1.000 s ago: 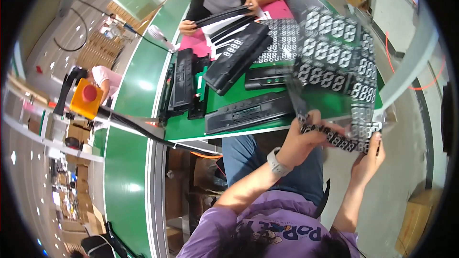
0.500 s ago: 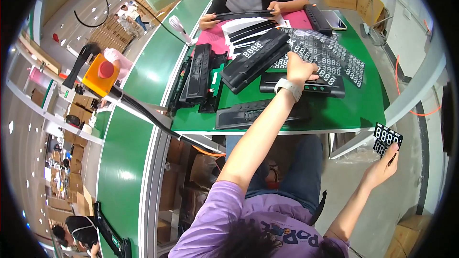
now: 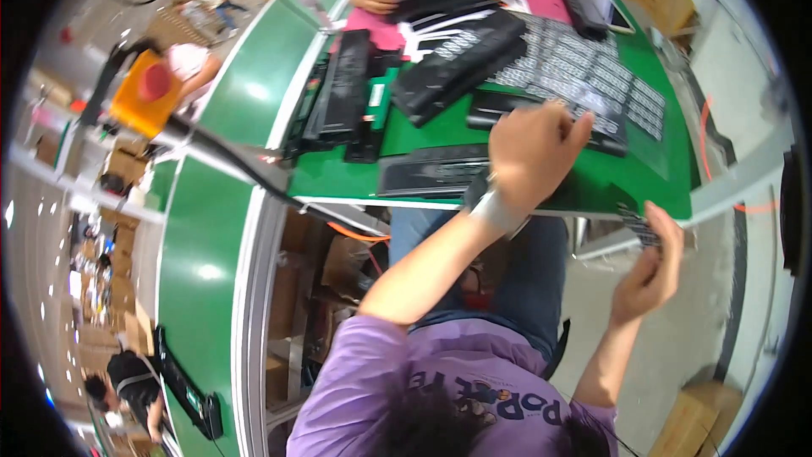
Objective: Assembling digital display panels by peeling and applying labels to the screens.
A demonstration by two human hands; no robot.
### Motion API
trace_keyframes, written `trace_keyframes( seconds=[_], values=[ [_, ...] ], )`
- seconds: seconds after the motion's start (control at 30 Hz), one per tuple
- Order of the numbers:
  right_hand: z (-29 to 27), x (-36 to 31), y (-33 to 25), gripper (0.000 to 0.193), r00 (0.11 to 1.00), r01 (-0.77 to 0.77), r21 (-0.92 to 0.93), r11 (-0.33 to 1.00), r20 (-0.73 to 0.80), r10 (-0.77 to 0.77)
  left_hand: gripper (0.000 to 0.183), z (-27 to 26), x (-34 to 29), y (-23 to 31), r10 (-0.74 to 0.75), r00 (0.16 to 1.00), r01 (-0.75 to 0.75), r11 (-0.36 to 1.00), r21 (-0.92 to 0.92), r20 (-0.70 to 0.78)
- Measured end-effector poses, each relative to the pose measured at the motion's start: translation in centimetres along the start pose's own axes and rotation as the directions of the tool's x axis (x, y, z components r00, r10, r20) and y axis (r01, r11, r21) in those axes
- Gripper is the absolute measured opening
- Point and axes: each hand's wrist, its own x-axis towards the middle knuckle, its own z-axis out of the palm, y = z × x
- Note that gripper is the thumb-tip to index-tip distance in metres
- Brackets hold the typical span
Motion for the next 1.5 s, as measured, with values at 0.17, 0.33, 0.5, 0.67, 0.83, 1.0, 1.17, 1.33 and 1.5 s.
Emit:
trace_keyframes(
  seconds=[0.17, 0.33, 0.5, 0.67, 0.83, 1.0, 1.17, 1.33, 1.5],
  values=[
    [0.6, -0.4, -1.3, 0.031, 0.922, 0.334, -0.073, 0.940, 0.234, -0.309, 0.047, -5.2, -7.6, 1.6, -0.100, 0.521, 0.817, 0.347, -0.461, 0.847],
    [2.2, -1.3, -1.1, 0.026, 0.830, 0.478, 0.010, 0.878, 0.322, -0.455, 0.023, -7.6, -9.4, 1.7, -0.187, 0.573, 0.818, 0.193, -0.542, 0.798],
    [4.3, -1.7, -1.2, 0.025, 0.800, 0.546, 0.089, 0.833, 0.239, -0.550, 0.009, -7.2, -12.8, -1.4, -0.447, 0.678, 0.664, 0.032, -0.747, 0.583],
    [5.0, -2.2, -2.4, 0.048, 0.784, 0.611, -0.033, 0.791, 0.164, -0.598, 0.024, -8.6, -11.7, -1.3, -0.529, 0.705, 0.576, 0.039, -0.816, 0.472],
    [7.7, -1.9, -4.0, 0.028, 0.776, 0.631, -0.078, 0.772, 0.058, -0.628, 0.062, -8.9, -13.2, -0.6, -0.399, 0.812, 0.515, 0.145, -0.845, 0.427],
    [8.7, -2.2, -4.7, 0.026, 0.784, 0.621, -0.095, 0.778, 0.081, -0.615, 0.053, -9.2, -13.7, -0.5, -0.475, 0.791, 0.541, 0.250, -0.803, 0.385],
    [9.2, -2.5, -4.5, 0.023, 0.776, 0.631, -0.106, 0.769, 0.078, -0.626, 0.047, -9.3, -13.5, -0.8, -0.447, 0.794, 0.547, 0.230, -0.805, 0.411],
    [8.7, -3.1, -3.8, 0.037, 0.741, 0.664, -0.101, 0.741, 0.219, -0.635, 0.046, -9.7, -13.9, -1.2, -0.508, 0.810, 0.482, 0.293, -0.826, 0.293],
    [8.6, -4.0, -3.9, 0.034, 0.755, 0.654, -0.102, 0.749, 0.141, -0.640, 0.043, -9.2, -14.0, -2.1, -0.468, 0.786, 0.580, 0.337, -0.742, 0.403]
  ],
)
